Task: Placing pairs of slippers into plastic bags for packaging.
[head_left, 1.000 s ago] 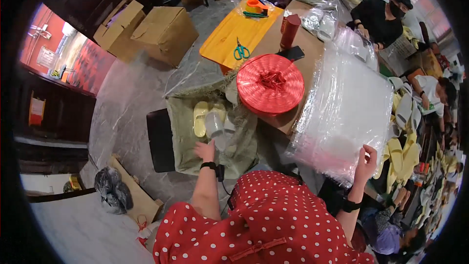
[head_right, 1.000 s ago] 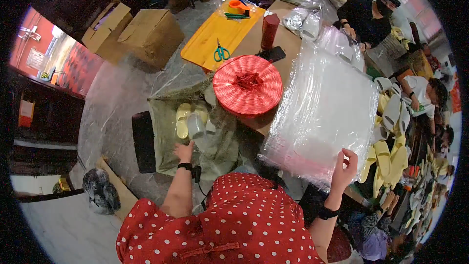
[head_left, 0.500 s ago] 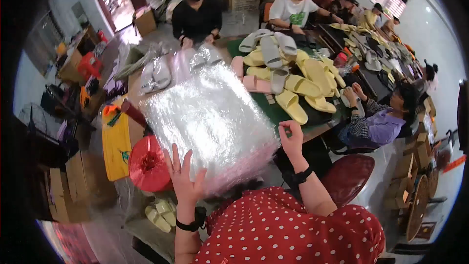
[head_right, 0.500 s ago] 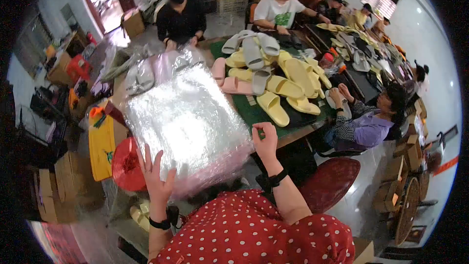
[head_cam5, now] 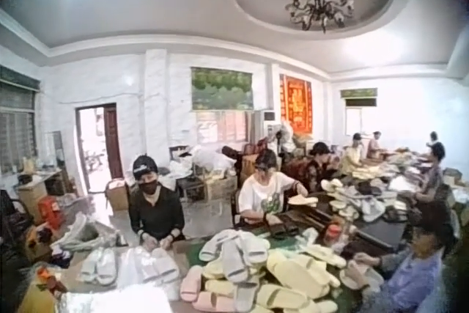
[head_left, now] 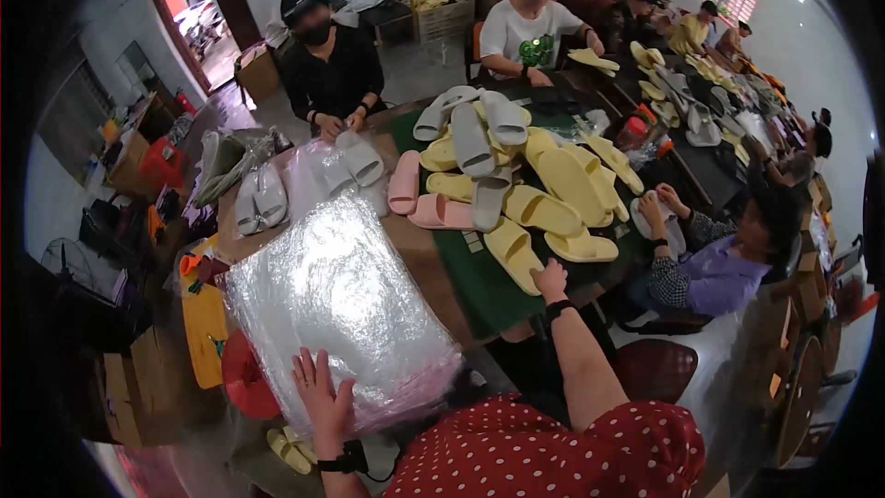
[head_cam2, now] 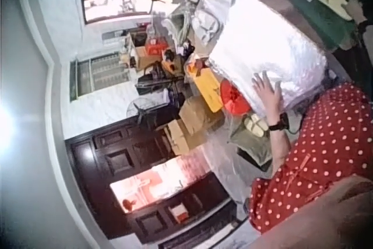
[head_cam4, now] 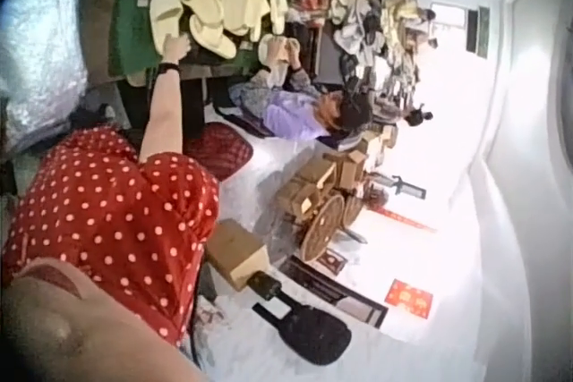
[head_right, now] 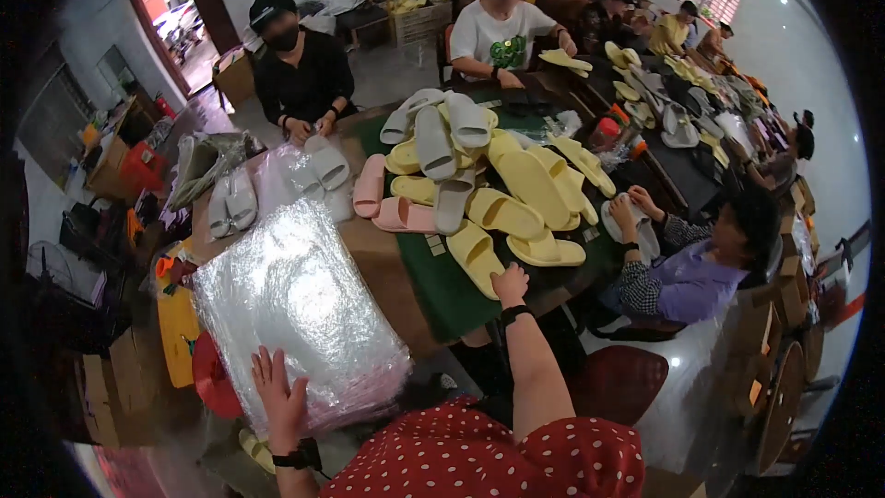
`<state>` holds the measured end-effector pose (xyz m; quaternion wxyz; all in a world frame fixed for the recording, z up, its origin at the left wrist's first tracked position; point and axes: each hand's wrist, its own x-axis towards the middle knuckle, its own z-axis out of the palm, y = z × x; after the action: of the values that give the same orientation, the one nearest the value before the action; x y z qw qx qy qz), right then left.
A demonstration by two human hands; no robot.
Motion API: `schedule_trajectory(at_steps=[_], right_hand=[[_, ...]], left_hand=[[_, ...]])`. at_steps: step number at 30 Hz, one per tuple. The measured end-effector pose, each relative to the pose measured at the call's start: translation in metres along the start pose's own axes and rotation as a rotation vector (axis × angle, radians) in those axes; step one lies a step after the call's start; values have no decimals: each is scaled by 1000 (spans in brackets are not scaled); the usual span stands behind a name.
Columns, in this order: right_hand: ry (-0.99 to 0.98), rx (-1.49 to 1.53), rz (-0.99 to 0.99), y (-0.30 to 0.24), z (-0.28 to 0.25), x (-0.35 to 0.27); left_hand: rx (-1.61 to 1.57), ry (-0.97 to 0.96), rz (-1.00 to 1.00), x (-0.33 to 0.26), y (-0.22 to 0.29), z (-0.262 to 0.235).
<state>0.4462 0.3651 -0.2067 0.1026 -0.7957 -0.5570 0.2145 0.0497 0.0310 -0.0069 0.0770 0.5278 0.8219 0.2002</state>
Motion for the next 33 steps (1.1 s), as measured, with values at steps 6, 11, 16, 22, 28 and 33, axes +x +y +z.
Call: schedule_trajectory(at_steps=[6, 11, 16, 22, 28, 33], right_hand=[[-167, 147, -89, 5, 54, 5], [-289, 53, -332, -4, 66, -62], [-144, 27, -716, -21, 31, -49], [102, 107, -273, -45, 21, 57], [222, -65, -262, -55, 26, 90], [109, -283, -491, -81, 5, 57]], left_hand=[[-11, -7, 37, 5, -3, 9], [22, 17, 56, 4, -5, 10], [8, 11, 11, 7, -5, 8], [2, 27, 49, 11, -3, 11], [4, 26, 46, 8, -6, 11], [36, 17, 10, 4, -13, 12]])
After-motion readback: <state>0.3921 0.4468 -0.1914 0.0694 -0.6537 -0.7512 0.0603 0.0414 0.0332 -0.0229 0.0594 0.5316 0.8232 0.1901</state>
